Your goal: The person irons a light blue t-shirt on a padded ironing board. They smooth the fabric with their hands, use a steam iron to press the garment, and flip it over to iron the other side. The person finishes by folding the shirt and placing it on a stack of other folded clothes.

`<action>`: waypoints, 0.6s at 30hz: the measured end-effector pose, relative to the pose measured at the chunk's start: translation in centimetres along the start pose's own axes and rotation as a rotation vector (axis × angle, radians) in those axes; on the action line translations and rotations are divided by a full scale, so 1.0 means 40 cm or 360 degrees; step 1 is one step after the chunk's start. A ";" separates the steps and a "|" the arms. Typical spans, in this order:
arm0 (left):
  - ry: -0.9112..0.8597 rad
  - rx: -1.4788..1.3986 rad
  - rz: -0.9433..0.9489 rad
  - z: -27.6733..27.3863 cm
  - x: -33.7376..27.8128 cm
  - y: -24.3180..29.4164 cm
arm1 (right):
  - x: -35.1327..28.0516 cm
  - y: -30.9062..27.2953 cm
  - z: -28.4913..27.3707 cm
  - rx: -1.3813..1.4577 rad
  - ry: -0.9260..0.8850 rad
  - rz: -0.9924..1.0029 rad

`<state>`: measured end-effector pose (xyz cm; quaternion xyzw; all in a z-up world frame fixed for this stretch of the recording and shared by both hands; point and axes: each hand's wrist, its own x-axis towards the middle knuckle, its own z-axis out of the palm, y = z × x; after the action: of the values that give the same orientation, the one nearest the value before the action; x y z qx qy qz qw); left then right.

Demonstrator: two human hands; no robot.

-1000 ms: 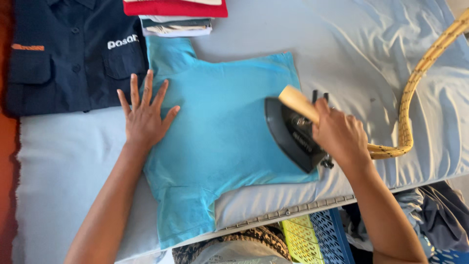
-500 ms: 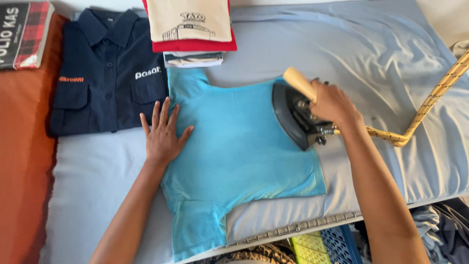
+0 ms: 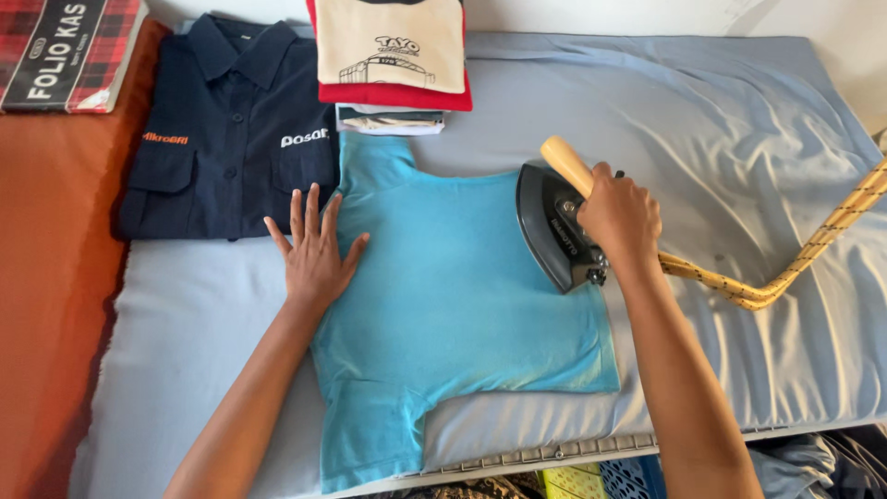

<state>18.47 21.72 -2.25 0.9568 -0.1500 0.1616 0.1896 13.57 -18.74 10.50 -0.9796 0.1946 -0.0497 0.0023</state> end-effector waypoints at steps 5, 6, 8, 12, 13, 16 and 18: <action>-0.0001 0.0011 -0.0072 0.008 0.005 -0.012 | 0.027 0.033 -0.001 0.0131 -0.0182 -0.0423; 0.0025 0.0008 -0.0053 0.012 0.011 -0.013 | 0.024 0.033 -0.009 0.0157 -0.0217 -0.0553; 0.0044 0.0009 -0.0040 0.019 0.007 -0.016 | -0.002 0.019 -0.019 0.0190 -0.0283 -0.0793; 0.0025 0.0030 -0.0064 0.029 0.001 -0.019 | -0.077 -0.064 -0.029 0.0059 -0.0418 -0.0926; 0.0019 0.0033 -0.0065 0.032 0.003 -0.018 | -0.099 -0.093 -0.027 0.0036 -0.0331 -0.0903; 0.0028 0.0027 -0.0066 0.035 0.011 -0.016 | -0.133 -0.180 -0.018 0.0001 -0.0090 -0.0873; 0.0021 0.0032 -0.0074 0.033 0.008 -0.016 | -0.134 -0.227 -0.007 0.0022 0.0036 -0.0902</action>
<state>19.33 21.67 -3.51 0.9608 -0.1249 0.1651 0.1846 12.07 -8.29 10.49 -0.9943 -0.0874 -0.0606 -0.0073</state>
